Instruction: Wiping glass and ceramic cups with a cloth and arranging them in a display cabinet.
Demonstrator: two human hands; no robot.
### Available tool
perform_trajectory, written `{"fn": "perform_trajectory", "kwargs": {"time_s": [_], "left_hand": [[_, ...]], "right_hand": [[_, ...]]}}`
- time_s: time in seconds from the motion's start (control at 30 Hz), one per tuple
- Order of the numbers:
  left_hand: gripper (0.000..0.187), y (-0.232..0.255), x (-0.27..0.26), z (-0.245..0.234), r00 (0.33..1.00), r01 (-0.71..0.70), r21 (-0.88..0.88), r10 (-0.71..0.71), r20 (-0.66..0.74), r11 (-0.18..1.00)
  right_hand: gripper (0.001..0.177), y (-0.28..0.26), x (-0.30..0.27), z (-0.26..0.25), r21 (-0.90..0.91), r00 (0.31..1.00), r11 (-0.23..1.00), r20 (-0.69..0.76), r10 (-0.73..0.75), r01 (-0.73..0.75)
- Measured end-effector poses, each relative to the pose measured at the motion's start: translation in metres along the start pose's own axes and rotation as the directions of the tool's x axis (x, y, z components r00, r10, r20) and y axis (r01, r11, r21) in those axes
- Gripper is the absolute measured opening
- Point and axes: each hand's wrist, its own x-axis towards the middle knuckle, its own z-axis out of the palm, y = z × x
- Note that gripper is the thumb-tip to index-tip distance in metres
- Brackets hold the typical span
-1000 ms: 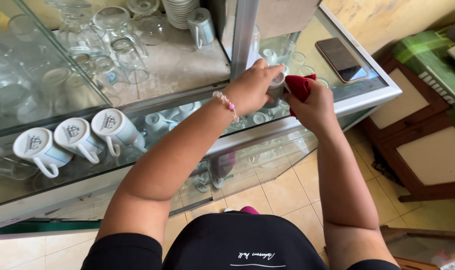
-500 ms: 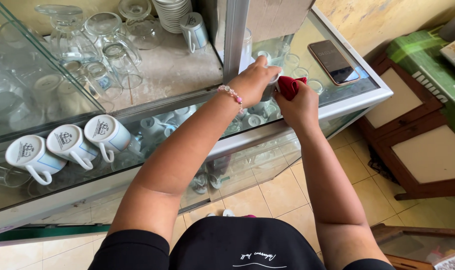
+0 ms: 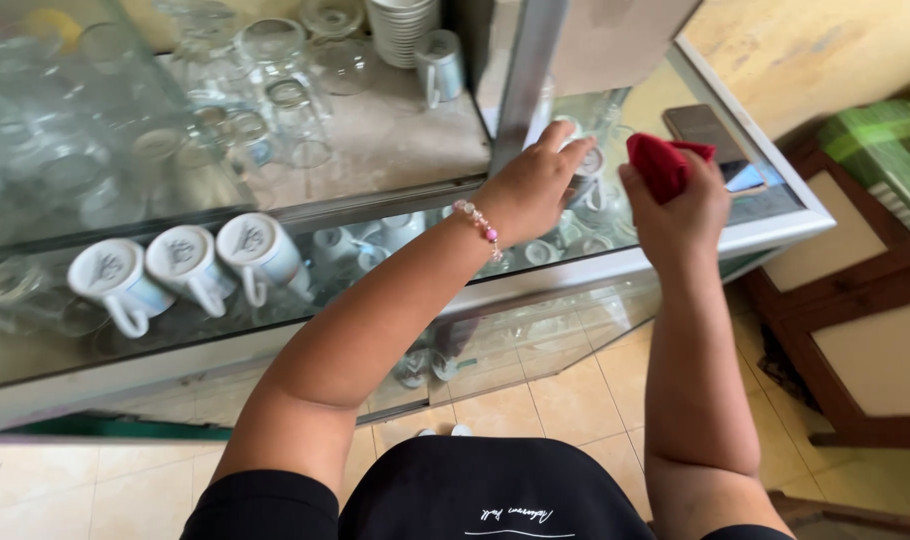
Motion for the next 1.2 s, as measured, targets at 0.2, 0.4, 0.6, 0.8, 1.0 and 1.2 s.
{"fn": "perform_trajectory", "kwargs": {"time_s": [0.2,0.4,0.6,0.8,1.0,1.2], "left_hand": [[0.016,-0.002,-0.049,-0.07,0.943,0.316,0.155,-0.327,0.057,0.936],[0.023,-0.099,-0.066,-0.076,0.901,0.378,0.156,-0.325,-0.287,0.913],[0.019,-0.242,-0.028,-0.032,0.85,0.393,0.053,-0.341,-0.401,0.918],[0.03,-0.244,0.007,-0.047,0.746,0.666,0.195,-0.639,-0.186,0.72],[0.023,-0.255,0.012,-0.038,0.786,0.574,0.224,-0.453,-0.421,0.788],[0.018,-0.26,0.007,-0.04,0.803,0.526,0.049,-0.476,-0.359,0.849]], "right_hand": [[0.033,-0.131,0.007,0.03,0.147,0.892,0.916,0.328,0.31,-0.373],[0.045,-0.128,0.017,0.128,0.243,0.935,0.94,0.202,-0.29,0.239],[0.053,-0.113,0.052,0.21,0.294,0.972,0.93,0.012,-0.233,0.219],[0.054,-0.101,0.057,0.237,0.398,0.996,0.917,0.085,0.002,-0.036],[0.053,-0.092,0.058,0.239,0.397,0.995,0.918,0.076,-0.058,0.023],[0.054,-0.1,0.058,0.23,0.353,0.992,0.935,0.106,-0.062,0.021]]}}
